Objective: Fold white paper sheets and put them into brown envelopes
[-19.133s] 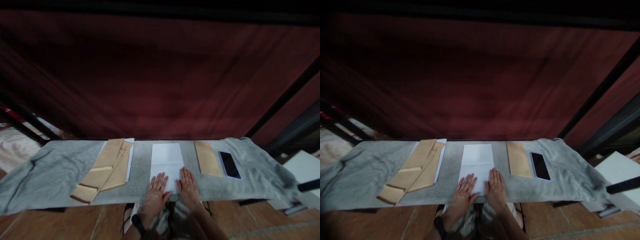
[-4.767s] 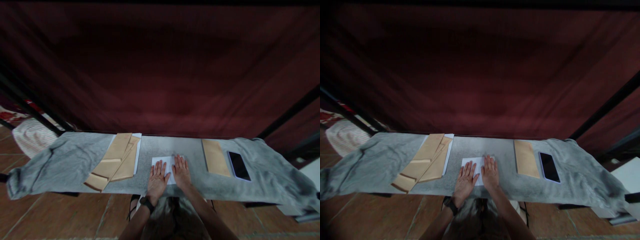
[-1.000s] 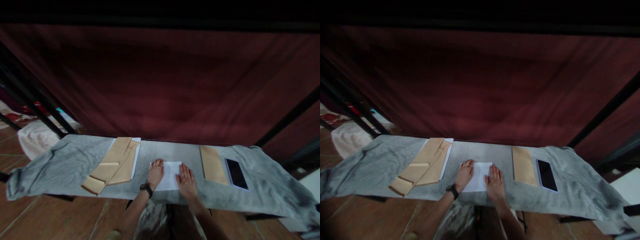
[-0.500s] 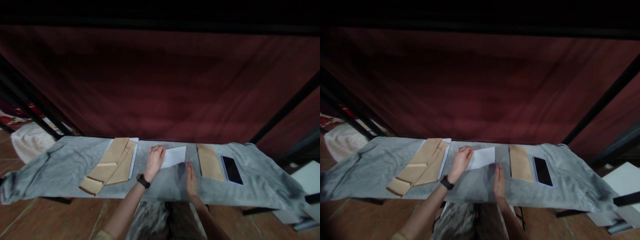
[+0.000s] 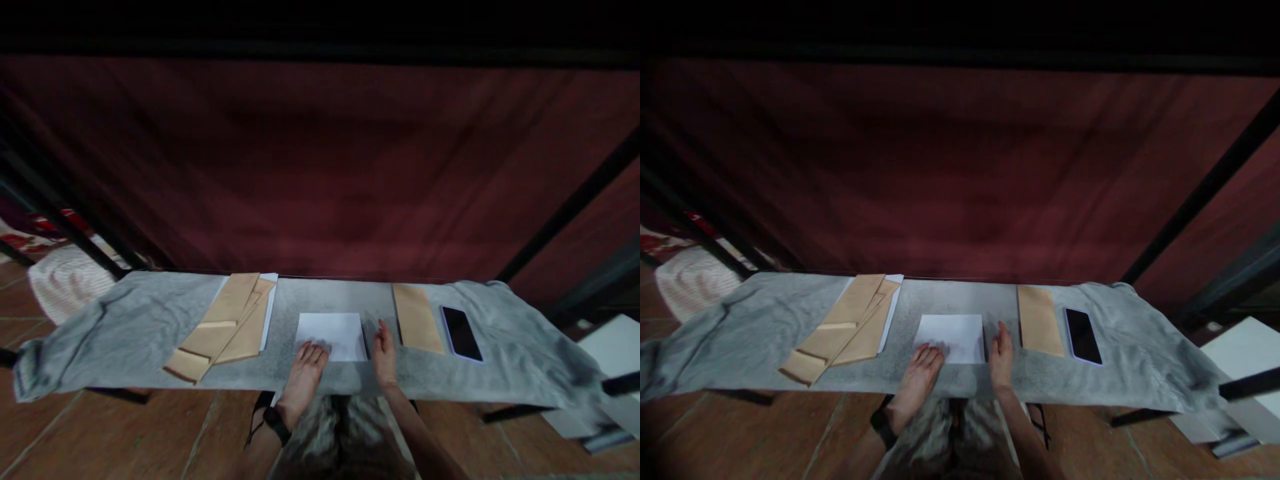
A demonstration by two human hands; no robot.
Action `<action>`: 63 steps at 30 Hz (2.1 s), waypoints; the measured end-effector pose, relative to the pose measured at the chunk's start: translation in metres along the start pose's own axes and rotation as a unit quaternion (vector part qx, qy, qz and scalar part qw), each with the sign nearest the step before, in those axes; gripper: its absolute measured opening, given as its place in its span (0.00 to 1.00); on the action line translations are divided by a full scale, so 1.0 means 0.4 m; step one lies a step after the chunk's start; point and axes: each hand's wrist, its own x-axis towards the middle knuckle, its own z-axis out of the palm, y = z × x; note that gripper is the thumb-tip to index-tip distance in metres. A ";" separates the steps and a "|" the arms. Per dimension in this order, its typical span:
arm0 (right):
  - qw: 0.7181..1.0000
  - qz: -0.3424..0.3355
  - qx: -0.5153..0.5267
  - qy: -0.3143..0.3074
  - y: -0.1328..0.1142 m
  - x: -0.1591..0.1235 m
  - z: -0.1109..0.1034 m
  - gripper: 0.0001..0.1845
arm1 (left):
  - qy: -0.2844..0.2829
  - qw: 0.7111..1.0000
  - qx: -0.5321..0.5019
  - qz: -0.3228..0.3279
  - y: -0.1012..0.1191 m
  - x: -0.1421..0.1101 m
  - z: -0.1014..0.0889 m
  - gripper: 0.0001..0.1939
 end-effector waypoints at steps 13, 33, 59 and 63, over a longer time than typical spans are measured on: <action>0.930 -0.232 -0.204 -0.201 -0.160 -0.056 0.162 0.25 | 0.070 0.995 -0.033 -0.067 0.005 0.013 0.062 0.23; 0.876 -0.147 -0.399 -0.227 -0.105 -0.038 0.074 0.31 | 0.028 0.979 0.019 -0.200 0.014 0.091 0.120 0.28; 0.879 -0.081 -0.399 -0.248 -0.166 -0.022 0.108 0.30 | 0.077 0.971 0.043 -0.224 -0.072 0.054 0.116 0.30; 0.886 -0.128 -0.342 -0.286 -0.204 -0.024 0.170 0.29 | 0.070 0.971 0.047 -0.223 -0.069 0.056 0.107 0.30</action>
